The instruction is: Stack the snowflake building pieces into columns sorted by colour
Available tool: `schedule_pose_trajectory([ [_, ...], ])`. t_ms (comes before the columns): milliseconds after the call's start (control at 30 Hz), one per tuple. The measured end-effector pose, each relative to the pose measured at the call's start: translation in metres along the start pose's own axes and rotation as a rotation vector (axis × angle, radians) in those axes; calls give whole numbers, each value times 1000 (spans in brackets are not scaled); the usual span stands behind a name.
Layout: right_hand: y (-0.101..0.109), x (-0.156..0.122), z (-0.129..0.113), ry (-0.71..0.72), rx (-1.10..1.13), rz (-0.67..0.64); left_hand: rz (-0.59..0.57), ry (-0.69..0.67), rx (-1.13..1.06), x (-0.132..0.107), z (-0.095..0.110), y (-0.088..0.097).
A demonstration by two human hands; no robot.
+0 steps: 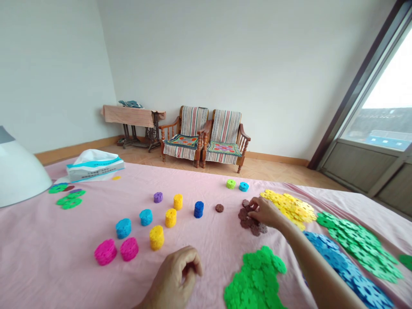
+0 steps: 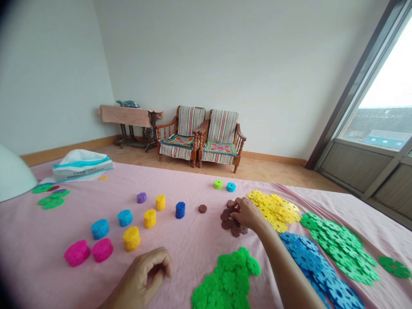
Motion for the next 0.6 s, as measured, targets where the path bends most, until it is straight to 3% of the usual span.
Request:
schedule_pose_trajectory([
  [600,-4,2,-2,18,15,11,2,1,-26,0,3,2],
])
Point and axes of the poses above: each hand's wrist, its own x-axis towards the middle knuckle, its own y-axis out of the back of the hand, z = x × y, the point moved 10 cm from there along x, towards the middle knuckle, and after that the axes turned 13 degrees about y, right-handed, at the moved point
